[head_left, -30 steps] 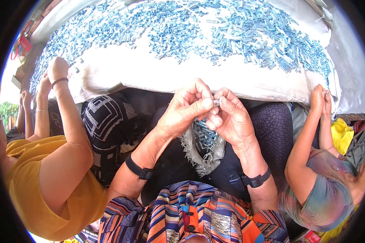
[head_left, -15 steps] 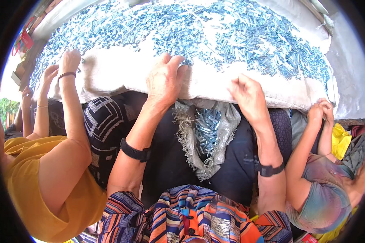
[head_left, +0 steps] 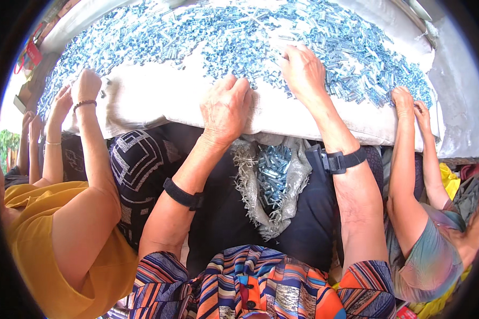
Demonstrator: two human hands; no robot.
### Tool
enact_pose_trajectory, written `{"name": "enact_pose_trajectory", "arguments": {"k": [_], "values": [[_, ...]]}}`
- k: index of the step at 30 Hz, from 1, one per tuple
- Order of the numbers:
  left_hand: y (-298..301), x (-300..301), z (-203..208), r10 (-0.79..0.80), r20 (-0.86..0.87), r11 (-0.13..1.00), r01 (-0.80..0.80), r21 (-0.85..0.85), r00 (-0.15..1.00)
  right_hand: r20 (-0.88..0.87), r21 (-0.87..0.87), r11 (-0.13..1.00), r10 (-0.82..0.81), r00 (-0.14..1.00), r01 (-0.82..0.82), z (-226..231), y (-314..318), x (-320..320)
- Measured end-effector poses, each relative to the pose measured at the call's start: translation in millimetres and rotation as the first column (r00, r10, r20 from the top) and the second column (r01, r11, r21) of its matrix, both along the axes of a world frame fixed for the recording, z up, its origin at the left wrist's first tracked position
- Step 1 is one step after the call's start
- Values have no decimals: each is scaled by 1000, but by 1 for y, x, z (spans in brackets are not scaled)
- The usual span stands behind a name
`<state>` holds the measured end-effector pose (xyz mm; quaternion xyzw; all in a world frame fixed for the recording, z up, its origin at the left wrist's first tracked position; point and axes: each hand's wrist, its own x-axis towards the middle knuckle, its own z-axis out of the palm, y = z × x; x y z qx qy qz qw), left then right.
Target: Inspecting and sorting small blue metal components from a large pile into a collection bag.
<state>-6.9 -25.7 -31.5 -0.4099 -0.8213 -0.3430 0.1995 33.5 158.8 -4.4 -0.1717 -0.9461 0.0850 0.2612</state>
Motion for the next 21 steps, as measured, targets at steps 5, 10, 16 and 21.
{"name": "enact_pose_trajectory", "arguments": {"k": [5,10,16,21], "values": [[-4,0,3,-14,45,999,13,42,999,-86,-270,961,35,996,-57,17,-18,33],[-20,4,18,-135,610,980,15,198,780,-222,-878,411,106,969,-246,29,-44,78],[-28,35,36,-607,778,790,17,613,162,-284,-931,206,112,952,-301,27,-61,115],[-28,51,37,-690,724,723,52,689,1,-315,-928,162,130,940,-334,24,-67,129]]}}
